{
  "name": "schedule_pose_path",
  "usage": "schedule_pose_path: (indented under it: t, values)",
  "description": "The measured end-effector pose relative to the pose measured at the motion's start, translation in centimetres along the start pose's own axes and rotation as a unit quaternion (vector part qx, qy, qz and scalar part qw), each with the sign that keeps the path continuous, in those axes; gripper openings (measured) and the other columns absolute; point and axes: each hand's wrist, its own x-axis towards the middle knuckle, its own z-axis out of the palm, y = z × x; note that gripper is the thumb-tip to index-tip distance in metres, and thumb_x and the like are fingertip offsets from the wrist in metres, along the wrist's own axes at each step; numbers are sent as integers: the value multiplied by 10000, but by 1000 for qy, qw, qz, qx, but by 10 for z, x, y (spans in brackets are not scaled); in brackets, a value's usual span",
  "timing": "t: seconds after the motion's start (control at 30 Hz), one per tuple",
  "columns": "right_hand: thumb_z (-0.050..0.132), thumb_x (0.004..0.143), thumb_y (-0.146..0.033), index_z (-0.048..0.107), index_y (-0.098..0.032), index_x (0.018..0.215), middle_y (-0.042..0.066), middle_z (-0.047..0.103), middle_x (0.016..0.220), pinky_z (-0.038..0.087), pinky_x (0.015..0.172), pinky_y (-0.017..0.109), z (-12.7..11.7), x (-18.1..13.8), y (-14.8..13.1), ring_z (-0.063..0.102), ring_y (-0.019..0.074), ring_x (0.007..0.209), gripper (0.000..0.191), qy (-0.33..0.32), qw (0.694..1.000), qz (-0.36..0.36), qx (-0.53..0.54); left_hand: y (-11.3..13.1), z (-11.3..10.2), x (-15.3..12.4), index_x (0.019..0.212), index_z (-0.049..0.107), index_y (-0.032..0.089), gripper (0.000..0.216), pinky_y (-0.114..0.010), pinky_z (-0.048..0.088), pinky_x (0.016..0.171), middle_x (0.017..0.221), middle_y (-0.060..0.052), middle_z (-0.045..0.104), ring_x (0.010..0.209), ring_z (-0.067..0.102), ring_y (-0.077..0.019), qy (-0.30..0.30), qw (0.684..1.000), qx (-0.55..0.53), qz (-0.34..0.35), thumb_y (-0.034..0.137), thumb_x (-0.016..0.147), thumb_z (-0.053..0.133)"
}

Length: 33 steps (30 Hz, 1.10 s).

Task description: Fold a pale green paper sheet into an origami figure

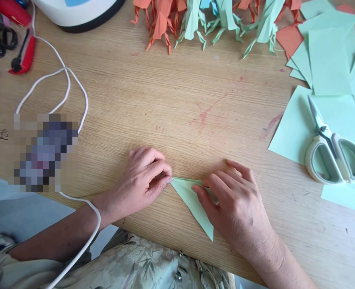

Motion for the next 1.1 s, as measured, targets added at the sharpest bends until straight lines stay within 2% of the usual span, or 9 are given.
schedule_pose_path:
  t: [0.17, 0.37, 0.5, 0.67, 0.77, 0.83, 0.9, 1.0, 1.1]
  values:
    - [604, 910, -264, 554, -218, 727, -40, 549, 610, 425, 1001, 433, 1, -1, 2, 543, 132, 568, 195, 16, 1000, 4, 6, 1, 2, 1, 805, 575, 191, 101, -388, 327, 835, 916, -37, 558, 907, 501, -198, 2, 1000, 18, 0, 181, 902, 546]
    - [616, 911, -285, 592, -217, 786, 30, 570, 766, 472, 835, 363, 1, -1, 2, 605, 226, 880, 144, 22, 999, 19, -23, 1, 4, 1, 806, 572, 191, 73, -385, 326, 824, 908, -33, 561, 896, 503, -199, 12, 999, 35, 4, 172, 876, 574]
    - [615, 912, -315, 619, -217, 815, 49, 575, 886, 463, 738, 333, 0, -1, 2, 571, 192, 802, 138, 17, 998, 45, -31, 2, 4, 1, 816, 574, 192, 92, -388, 328, 826, 922, -42, 569, 905, 499, -208, 5, 999, 40, -3, 211, 906, 569]
    - [612, 914, -311, 616, -214, 797, 45, 576, 877, 447, 776, 352, 0, 0, 3, 571, 191, 796, 153, 18, 999, 38, -20, 1, 3, 0, 875, 596, 197, 133, -384, 343, 826, 949, -51, 593, 912, 505, -215, 5, 998, 60, -5, 316, 932, 578]
    - [607, 919, -303, 608, -203, 786, 40, 566, 846, 440, 794, 364, 1, 2, 3, 569, 188, 787, 167, 18, 999, 31, -16, 5, 4, -10, 1018, 620, 215, 131, -383, 359, 851, 1007, -53, 631, 924, 532, -200, 35, 996, 71, 41, 300, 958, 541]
    - [607, 920, -300, 607, -198, 775, 41, 564, 838, 438, 792, 364, 1, 2, 2, 568, 190, 791, 177, 19, 999, 26, -16, 9, 6, -20, 1142, 614, 240, 204, -372, 371, 891, 1065, -39, 664, 940, 554, -178, 48, 990, 65, 116, 217, 975, 498]
    - [608, 920, -297, 606, -193, 763, 43, 563, 831, 435, 792, 363, 1, 3, 2, 567, 189, 789, 189, 19, 1000, 18, -13, 14, 9, -30, 1237, 589, 206, 286, -363, 377, 963, 1160, -50, 672, 1025, 564, -179, 15, 984, 56, 166, 181, 993, 442]
    - [602, 924, -298, 605, -189, 759, 42, 562, 825, 433, 793, 361, 0, 3, 1, 564, 187, 782, 198, 18, 1000, 18, -7, 19, 13, -37, 1289, 569, 149, 335, -378, 359, 1053, 1274, -76, 640, 1150, 541, -205, -10, 982, 63, 175, 160, 1002, 396]
    - [587, 934, -291, 616, -196, 793, 45, 569, 846, 434, 802, 360, -3, 2, 2, 567, 191, 803, 173, 6, 1000, 16, 6, 19, 14, -38, 1298, 569, 143, 351, -389, 372, 1069, 1298, -89, 627, 1178, 538, -214, -13, 980, 82, 179, 157, 1004, 378]
